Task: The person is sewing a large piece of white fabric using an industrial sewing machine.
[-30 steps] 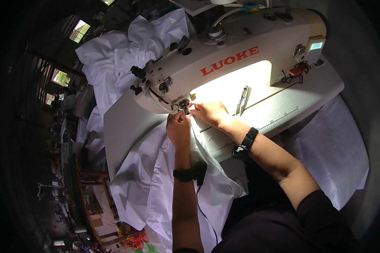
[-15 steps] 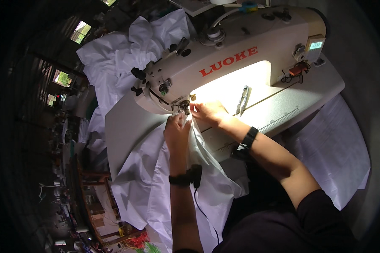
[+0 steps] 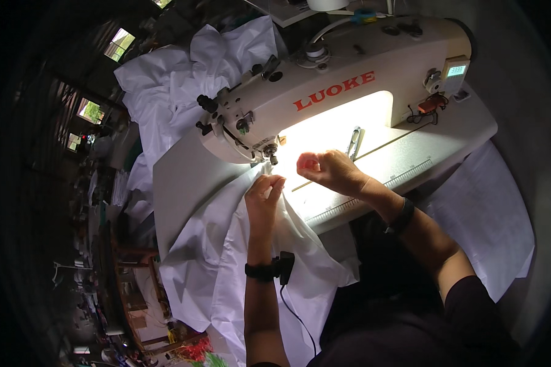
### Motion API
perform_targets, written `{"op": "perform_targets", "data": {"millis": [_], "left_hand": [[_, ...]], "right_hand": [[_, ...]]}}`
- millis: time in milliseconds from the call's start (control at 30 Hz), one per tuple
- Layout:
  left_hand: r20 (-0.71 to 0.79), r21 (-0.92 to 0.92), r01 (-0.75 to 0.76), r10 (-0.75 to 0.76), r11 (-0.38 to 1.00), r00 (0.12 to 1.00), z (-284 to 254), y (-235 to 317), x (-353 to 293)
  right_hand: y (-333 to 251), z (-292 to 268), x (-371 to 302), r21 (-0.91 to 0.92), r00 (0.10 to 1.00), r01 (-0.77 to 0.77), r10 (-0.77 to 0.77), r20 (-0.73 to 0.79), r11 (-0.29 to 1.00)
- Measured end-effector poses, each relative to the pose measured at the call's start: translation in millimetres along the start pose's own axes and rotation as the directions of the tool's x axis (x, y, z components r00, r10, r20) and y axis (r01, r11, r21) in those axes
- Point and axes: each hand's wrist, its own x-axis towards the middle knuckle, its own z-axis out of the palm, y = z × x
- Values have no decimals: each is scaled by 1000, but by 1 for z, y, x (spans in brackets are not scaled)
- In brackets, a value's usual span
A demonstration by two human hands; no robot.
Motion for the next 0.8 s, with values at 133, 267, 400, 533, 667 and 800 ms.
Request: {"op": "perform_targets", "data": {"millis": [133, 267, 400, 533, 667, 800], "left_hand": [[-116, -62, 79, -86, 995, 989, -9, -1, -15], [-71, 42, 82, -79, 996, 994, -13, 8, -31], [-83, -58, 30, -34, 998, 996, -1, 23, -39], [-162, -181, 148, -178, 972, 971, 2, 29, -39], [-170, -369, 210, -288, 905, 943, 7, 27, -39], [-167, -390, 209, -292, 897, 942, 10, 29, -38]], "right_hand": [[27, -27, -17, -547, 994, 104, -76, 73, 831], [43, -67, -37, -772, 973, 173, -227, 39, 611], [56, -61, -26, -891, 944, 234, -309, 113, 390], [43, -47, -27, 198, 998, 36, -27, -49, 979], [21, -24, -41, 298, 984, -113, 64, 168, 948], [-1, -5, -42, 216, 943, -201, 130, 305, 955]]}}
